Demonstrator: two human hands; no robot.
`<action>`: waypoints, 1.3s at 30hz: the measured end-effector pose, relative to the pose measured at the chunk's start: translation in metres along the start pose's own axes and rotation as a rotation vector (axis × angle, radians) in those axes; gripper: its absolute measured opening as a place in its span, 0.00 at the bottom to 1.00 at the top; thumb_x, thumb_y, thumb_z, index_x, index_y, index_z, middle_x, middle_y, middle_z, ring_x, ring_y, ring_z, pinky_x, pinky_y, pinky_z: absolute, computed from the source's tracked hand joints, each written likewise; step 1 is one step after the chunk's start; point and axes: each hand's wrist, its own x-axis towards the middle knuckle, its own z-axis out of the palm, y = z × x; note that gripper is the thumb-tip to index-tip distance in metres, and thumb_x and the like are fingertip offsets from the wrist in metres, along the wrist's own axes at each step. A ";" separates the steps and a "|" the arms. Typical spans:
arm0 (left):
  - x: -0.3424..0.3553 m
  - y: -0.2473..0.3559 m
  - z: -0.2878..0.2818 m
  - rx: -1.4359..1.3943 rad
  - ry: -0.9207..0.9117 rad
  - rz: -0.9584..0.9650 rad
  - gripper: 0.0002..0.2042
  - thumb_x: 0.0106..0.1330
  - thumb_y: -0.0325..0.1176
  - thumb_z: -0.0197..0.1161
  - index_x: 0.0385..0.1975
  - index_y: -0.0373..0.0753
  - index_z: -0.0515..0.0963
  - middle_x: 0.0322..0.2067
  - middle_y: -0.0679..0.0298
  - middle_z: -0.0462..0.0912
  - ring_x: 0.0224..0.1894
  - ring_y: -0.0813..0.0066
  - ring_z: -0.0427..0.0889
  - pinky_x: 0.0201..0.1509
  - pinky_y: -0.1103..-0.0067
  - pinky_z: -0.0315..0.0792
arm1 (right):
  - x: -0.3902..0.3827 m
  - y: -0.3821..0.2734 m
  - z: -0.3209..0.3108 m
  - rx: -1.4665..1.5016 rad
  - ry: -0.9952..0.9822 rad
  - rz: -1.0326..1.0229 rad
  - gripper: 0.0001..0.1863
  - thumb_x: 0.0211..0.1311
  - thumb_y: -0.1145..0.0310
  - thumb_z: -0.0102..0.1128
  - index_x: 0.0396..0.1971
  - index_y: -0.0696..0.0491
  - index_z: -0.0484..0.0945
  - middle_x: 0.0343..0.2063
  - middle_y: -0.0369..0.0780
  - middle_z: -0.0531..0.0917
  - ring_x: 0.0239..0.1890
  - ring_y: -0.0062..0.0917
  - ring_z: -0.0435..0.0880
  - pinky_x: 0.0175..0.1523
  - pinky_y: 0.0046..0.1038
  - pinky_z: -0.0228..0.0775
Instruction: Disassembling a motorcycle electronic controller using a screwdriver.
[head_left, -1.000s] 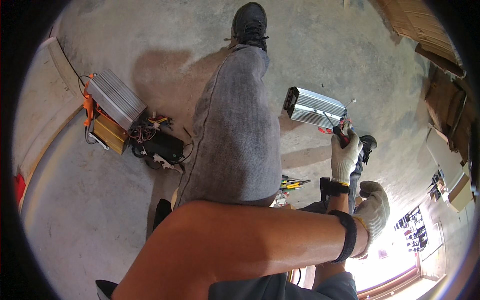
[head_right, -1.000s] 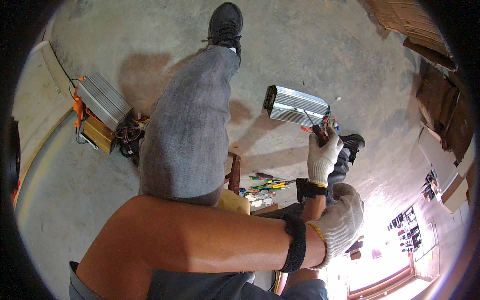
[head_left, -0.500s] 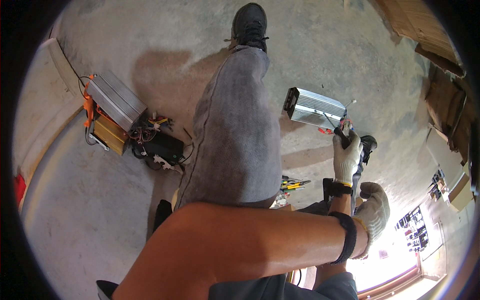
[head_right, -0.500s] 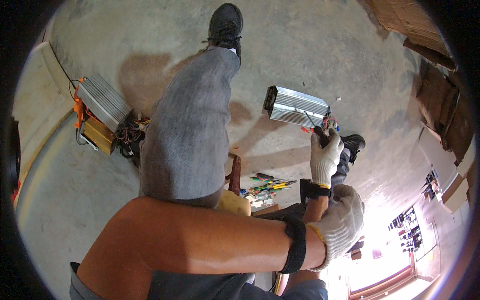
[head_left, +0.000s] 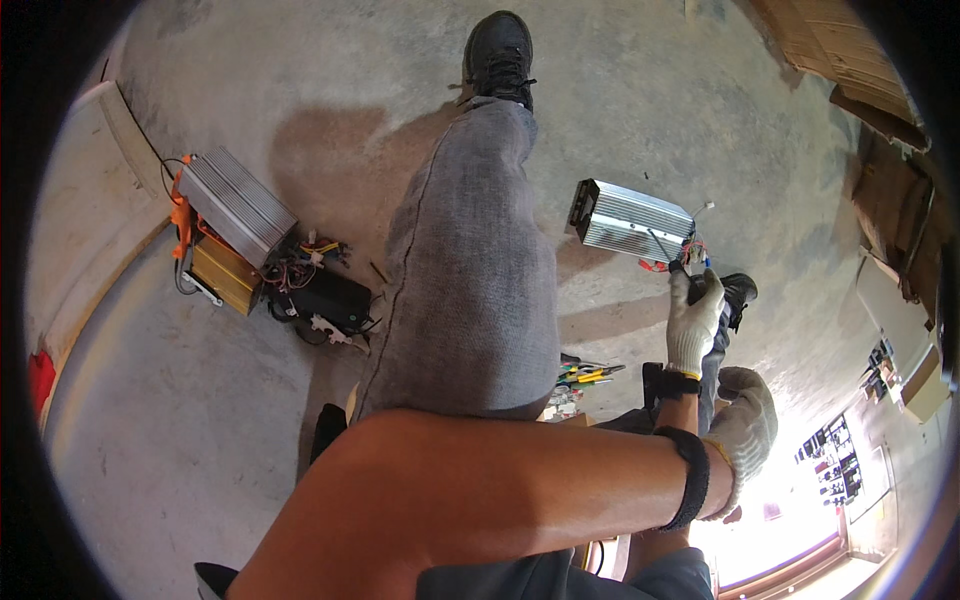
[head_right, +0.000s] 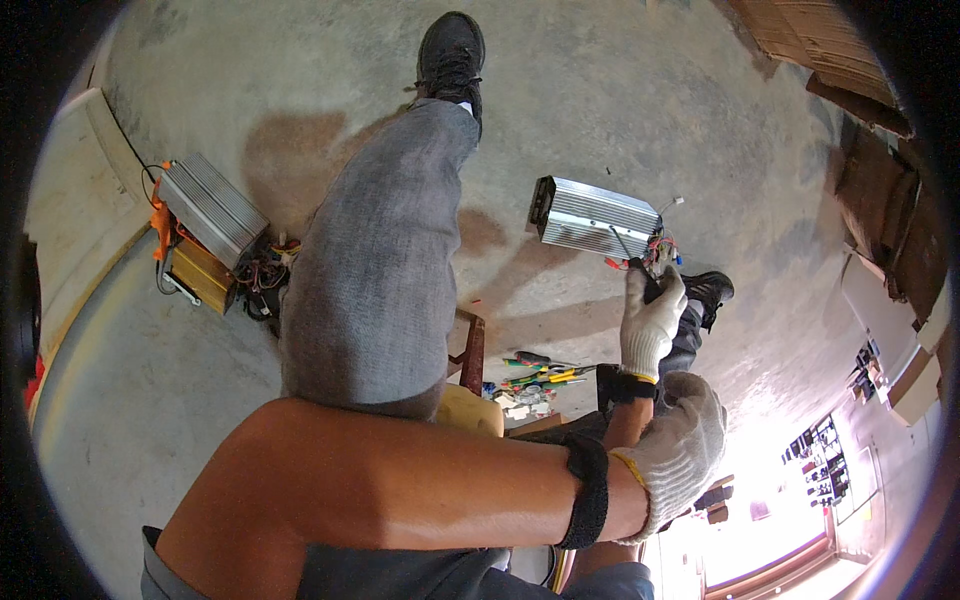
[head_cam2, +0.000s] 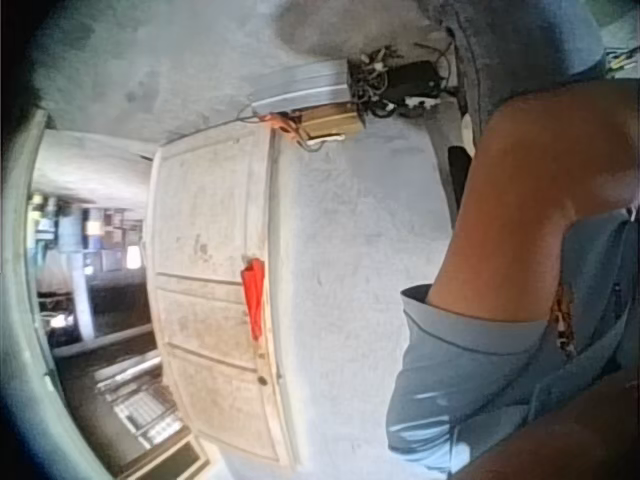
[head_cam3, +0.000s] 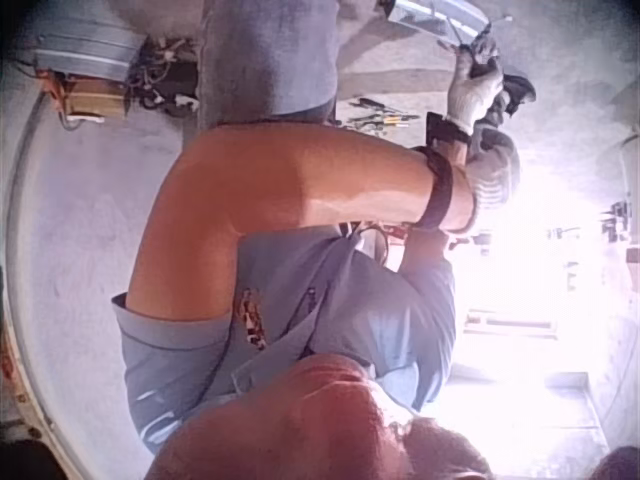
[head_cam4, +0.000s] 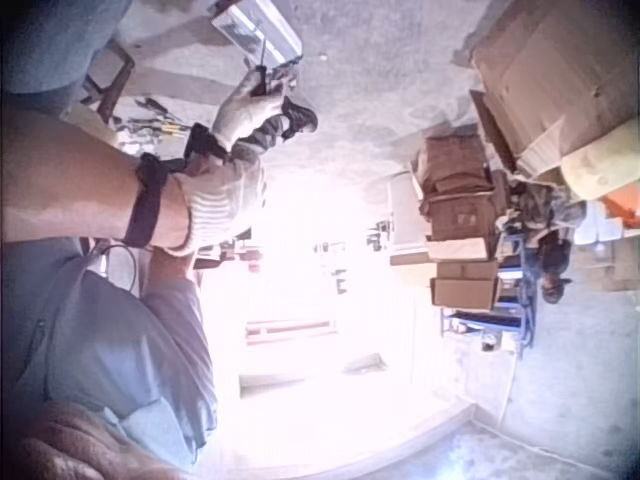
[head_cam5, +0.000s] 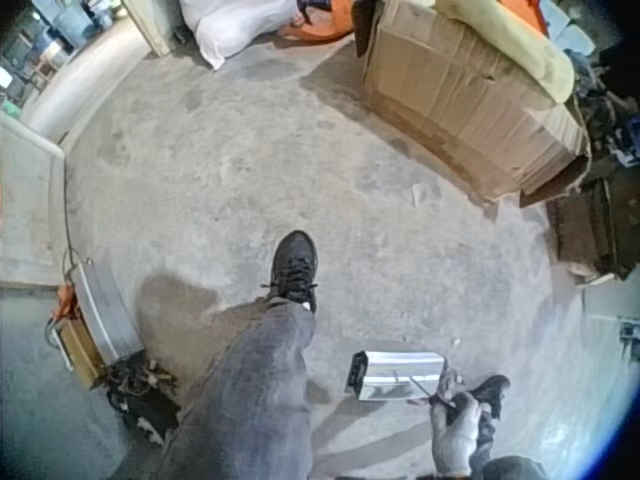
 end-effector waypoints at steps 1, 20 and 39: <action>-0.002 0.000 0.002 0.103 0.009 0.016 0.22 0.79 0.35 0.49 0.71 0.42 0.61 0.69 0.52 0.64 0.74 0.61 0.60 0.81 0.65 0.49 | 0.000 -0.002 -0.001 0.078 -0.074 0.172 0.21 0.74 0.55 0.57 0.55 0.55 0.76 0.41 0.46 0.85 0.40 0.38 0.86 0.46 0.35 0.77; -0.013 0.016 0.036 1.546 -0.075 -0.055 0.26 0.78 0.40 0.54 0.70 0.36 0.60 0.65 0.53 0.67 0.73 0.66 0.62 0.81 0.73 0.50 | 0.007 -0.043 -0.009 -0.015 -0.330 0.245 0.20 0.71 0.58 0.57 0.56 0.53 0.76 0.45 0.51 0.85 0.50 0.48 0.83 0.54 0.42 0.74; -0.021 -0.020 -0.002 1.908 0.088 0.212 0.24 0.78 0.37 0.54 0.71 0.40 0.61 0.68 0.54 0.67 0.73 0.64 0.64 0.80 0.68 0.54 | 0.010 0.012 -0.018 -0.048 -0.178 -0.125 0.16 0.75 0.61 0.55 0.53 0.55 0.77 0.46 0.47 0.84 0.46 0.41 0.84 0.53 0.38 0.75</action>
